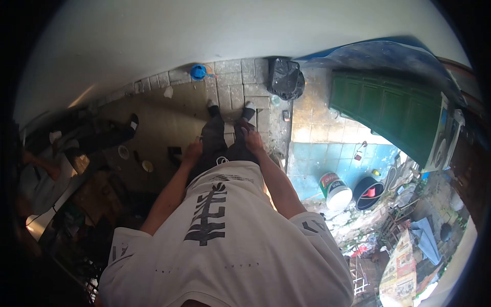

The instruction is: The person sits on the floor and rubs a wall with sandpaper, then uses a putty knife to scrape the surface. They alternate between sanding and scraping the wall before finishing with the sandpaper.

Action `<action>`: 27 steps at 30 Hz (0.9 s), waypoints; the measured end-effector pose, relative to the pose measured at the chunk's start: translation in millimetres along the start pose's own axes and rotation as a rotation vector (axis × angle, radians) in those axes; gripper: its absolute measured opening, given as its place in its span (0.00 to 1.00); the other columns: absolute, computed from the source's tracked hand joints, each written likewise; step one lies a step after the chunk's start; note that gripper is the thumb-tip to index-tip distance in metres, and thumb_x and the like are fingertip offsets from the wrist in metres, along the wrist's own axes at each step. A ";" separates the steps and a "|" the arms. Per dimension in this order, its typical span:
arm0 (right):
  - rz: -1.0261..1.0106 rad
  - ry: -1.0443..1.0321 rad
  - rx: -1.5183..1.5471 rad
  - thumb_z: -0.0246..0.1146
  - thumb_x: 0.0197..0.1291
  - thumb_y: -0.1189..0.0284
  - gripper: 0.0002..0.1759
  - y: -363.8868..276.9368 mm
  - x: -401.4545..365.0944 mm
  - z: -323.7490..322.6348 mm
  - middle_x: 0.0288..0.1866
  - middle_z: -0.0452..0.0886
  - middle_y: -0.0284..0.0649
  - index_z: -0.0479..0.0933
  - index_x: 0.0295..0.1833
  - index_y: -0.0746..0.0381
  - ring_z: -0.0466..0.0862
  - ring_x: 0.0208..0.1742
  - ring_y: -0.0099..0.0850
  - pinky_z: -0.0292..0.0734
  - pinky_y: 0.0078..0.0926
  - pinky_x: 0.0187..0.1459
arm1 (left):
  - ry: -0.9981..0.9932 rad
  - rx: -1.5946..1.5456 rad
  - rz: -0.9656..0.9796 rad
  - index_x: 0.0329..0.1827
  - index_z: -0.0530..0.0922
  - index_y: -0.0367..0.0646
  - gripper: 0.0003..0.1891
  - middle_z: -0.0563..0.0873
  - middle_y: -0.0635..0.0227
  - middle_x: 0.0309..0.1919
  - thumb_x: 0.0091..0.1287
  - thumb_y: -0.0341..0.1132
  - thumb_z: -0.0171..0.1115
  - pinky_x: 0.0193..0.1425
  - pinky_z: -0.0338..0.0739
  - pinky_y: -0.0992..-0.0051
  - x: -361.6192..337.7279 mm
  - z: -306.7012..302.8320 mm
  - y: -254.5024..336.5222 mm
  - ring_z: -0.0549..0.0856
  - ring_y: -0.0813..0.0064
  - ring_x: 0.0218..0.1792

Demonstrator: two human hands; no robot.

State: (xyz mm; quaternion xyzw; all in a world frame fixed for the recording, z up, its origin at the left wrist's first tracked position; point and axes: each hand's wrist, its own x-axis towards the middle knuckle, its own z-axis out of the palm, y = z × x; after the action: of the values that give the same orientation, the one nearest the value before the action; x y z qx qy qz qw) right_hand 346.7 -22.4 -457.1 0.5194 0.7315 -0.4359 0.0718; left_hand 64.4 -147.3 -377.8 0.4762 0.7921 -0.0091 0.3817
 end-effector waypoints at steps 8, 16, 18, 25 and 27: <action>-0.120 0.167 -0.247 0.57 0.77 0.55 0.19 19.5 -37.3 12.5 0.25 0.82 0.54 0.81 0.61 0.55 0.86 0.30 0.55 0.83 0.54 0.34 | -0.096 -0.480 -0.167 0.67 0.76 0.41 0.19 0.86 0.51 0.26 0.80 0.42 0.57 0.34 0.79 0.60 -76.6 -62.9 41.6 0.88 0.60 0.25; -0.275 0.131 -0.114 0.72 0.67 0.63 0.11 -29.1 -66.2 24.5 0.15 0.79 0.47 0.85 0.46 0.59 0.82 0.17 0.49 0.76 0.46 0.20 | -0.192 -0.585 -0.278 0.65 0.77 0.48 0.17 0.84 0.49 0.21 0.79 0.42 0.61 0.32 0.77 0.55 -110.0 -39.5 19.7 0.88 0.45 0.31; -0.258 0.063 -0.171 0.69 0.70 0.59 0.13 -40.9 -69.3 26.6 0.16 0.80 0.46 0.85 0.48 0.57 0.83 0.18 0.48 0.78 0.46 0.21 | -0.232 -0.570 -0.291 0.66 0.76 0.49 0.17 0.84 0.48 0.22 0.78 0.42 0.61 0.32 0.77 0.53 -104.5 -27.9 5.6 0.88 0.44 0.32; -0.279 -0.033 -0.048 0.63 0.75 0.57 0.16 -66.6 -50.4 30.1 0.28 0.85 0.50 0.82 0.58 0.55 0.87 0.30 0.52 0.81 0.51 0.33 | -0.146 -0.597 -0.281 0.64 0.76 0.50 0.16 0.84 0.48 0.24 0.79 0.44 0.61 0.30 0.75 0.50 -128.3 -21.7 -30.1 0.89 0.46 0.37; -0.225 -0.107 -0.068 0.61 0.75 0.57 0.17 -69.8 -41.7 32.3 0.28 0.84 0.53 0.81 0.60 0.55 0.87 0.32 0.55 0.82 0.53 0.36 | -0.138 -0.586 -0.267 0.63 0.77 0.49 0.16 0.83 0.49 0.23 0.78 0.44 0.61 0.29 0.75 0.52 -135.9 -18.7 -31.2 0.89 0.46 0.35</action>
State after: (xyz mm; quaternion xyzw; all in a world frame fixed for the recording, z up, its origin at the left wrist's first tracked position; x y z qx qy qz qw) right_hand 296.8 -80.1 -414.2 0.4073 0.7945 -0.4434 0.0789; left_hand 64.1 -258.8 -292.1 0.2363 0.7886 0.1370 0.5508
